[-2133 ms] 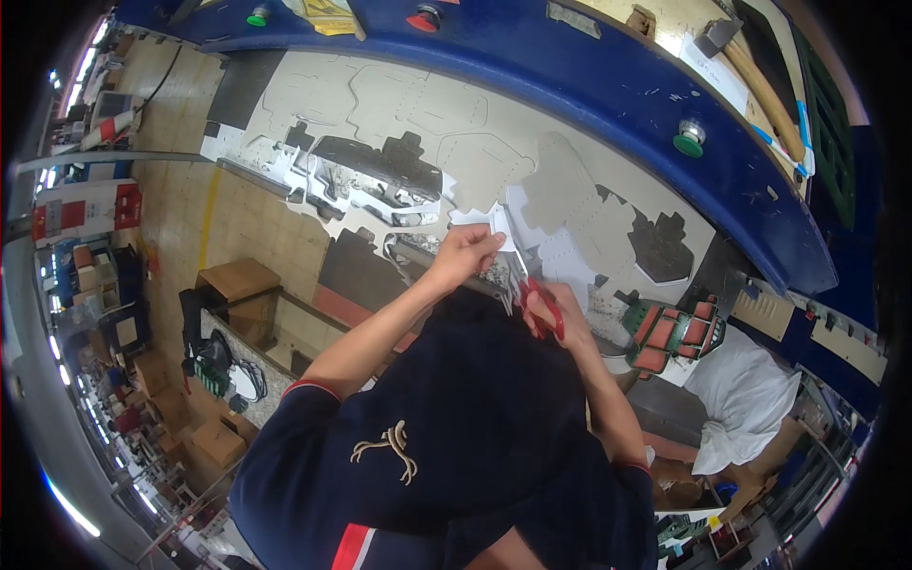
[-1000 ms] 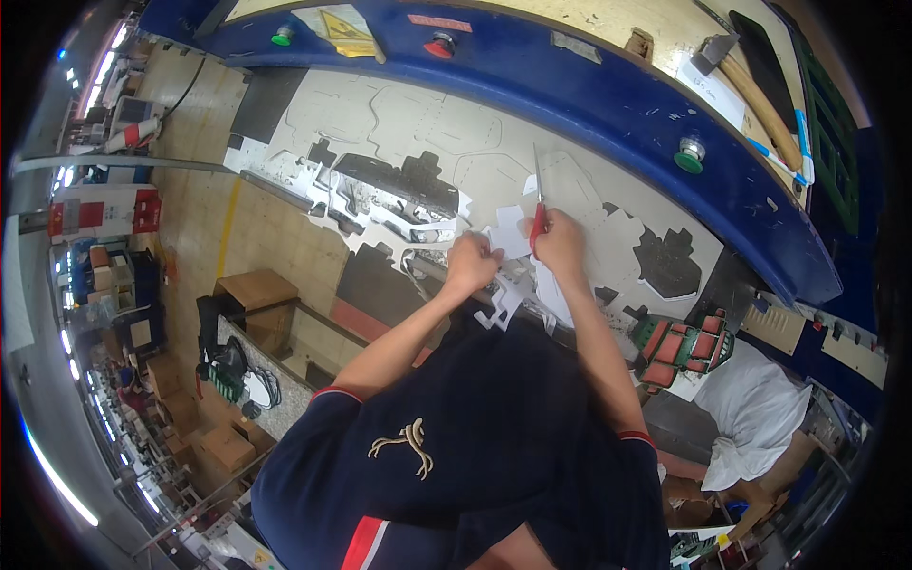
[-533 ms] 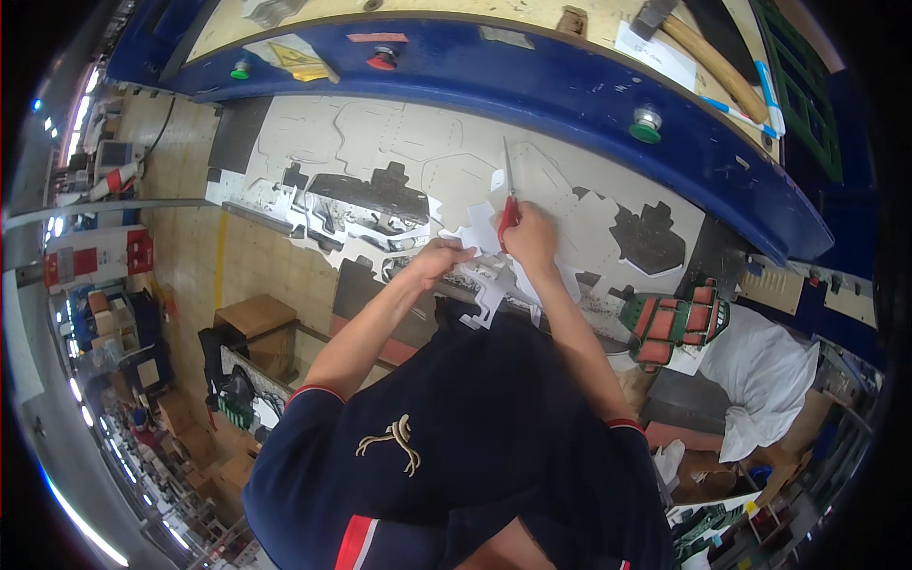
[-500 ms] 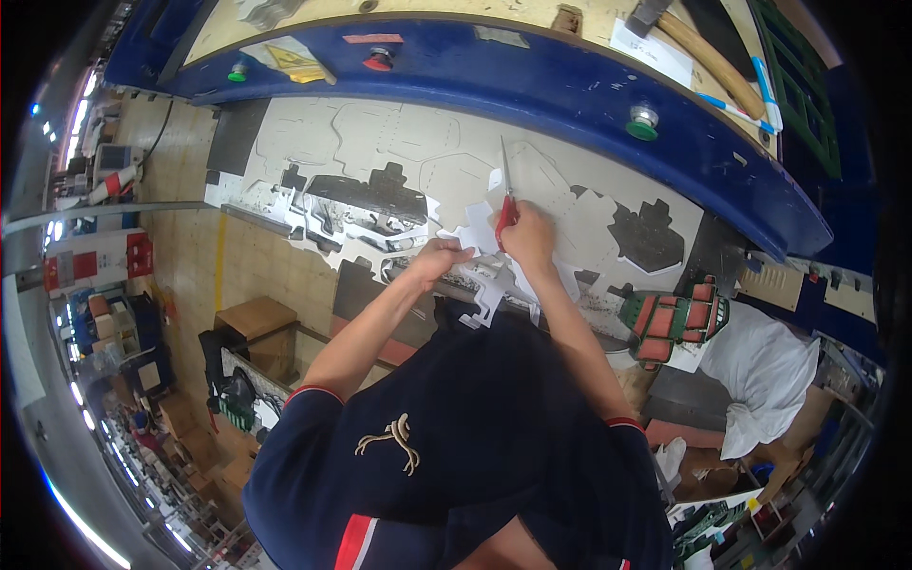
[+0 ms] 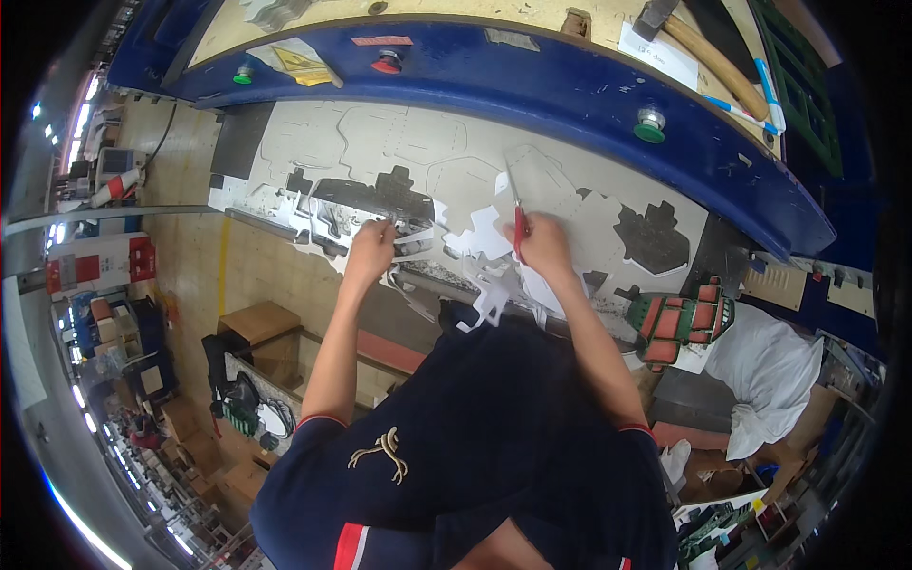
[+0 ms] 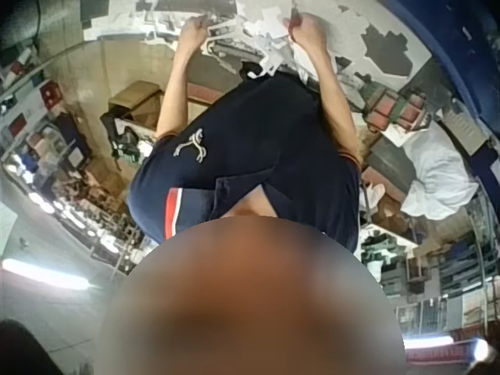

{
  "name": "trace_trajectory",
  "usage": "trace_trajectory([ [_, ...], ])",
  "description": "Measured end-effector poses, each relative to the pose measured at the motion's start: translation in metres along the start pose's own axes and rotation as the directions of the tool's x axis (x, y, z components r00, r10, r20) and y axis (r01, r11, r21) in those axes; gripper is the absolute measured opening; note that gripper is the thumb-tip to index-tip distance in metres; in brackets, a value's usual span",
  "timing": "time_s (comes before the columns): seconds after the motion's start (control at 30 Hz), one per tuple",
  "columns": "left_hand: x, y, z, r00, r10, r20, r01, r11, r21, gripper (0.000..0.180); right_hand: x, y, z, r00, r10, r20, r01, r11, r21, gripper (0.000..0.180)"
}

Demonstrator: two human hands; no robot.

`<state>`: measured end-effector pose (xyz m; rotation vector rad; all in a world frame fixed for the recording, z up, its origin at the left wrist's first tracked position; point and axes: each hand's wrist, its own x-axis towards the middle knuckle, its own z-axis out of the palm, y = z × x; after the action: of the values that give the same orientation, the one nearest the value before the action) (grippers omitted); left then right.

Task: Cut out shoe component patterns from paper sheets using scissors.

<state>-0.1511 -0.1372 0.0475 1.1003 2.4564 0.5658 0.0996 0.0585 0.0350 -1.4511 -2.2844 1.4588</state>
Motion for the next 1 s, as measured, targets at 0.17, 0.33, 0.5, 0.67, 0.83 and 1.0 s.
trace_trajectory([
  [0.17, 0.035, 0.056, 0.015, 0.947, 0.122, -0.298, 0.017, 0.905, 0.425, 0.031, -0.058, 0.03, -0.044, 0.956, -0.05, -0.289, 0.028, 0.997, -0.077, 0.042],
  [0.33, 0.069, 0.163, 0.073, 0.663, 0.712, 0.23, -0.747, 0.648, 0.148, 0.097, -0.066, 0.079, -0.078, 0.814, 0.029, -0.58, -0.186, 0.959, -0.213, 0.047],
  [0.5, 0.091, 0.203, 0.104, 0.418, 0.707, 0.571, -0.883, 0.463, 0.074, 0.121, -0.063, 0.1, -0.068, 0.807, -0.011, -0.59, -0.084, 0.987, -0.134, 0.054],
  [0.67, 0.087, 0.196, 0.096, 0.276, 0.701, 0.658, -0.913, 0.405, -0.049, 0.121, -0.081, 0.092, -0.056, 0.798, -0.049, -0.6, 0.032, 0.999, -0.039, 0.054],
  [0.83, 0.071, 0.193, 0.087, 0.208, 0.717, 0.665, -0.913, 0.386, -0.131, 0.12, -0.104, 0.081, -0.06, 0.768, -0.004, -0.641, 0.021, 1.0, 0.02, 0.056],
  [1.0, 0.054, 0.197, 0.088, 0.126, 0.68, 0.722, -0.952, 0.287, -0.104, 0.118, -0.124, 0.082, -0.059, 0.797, 0.159, -0.582, 0.0, 0.965, 0.264, 0.053],
])
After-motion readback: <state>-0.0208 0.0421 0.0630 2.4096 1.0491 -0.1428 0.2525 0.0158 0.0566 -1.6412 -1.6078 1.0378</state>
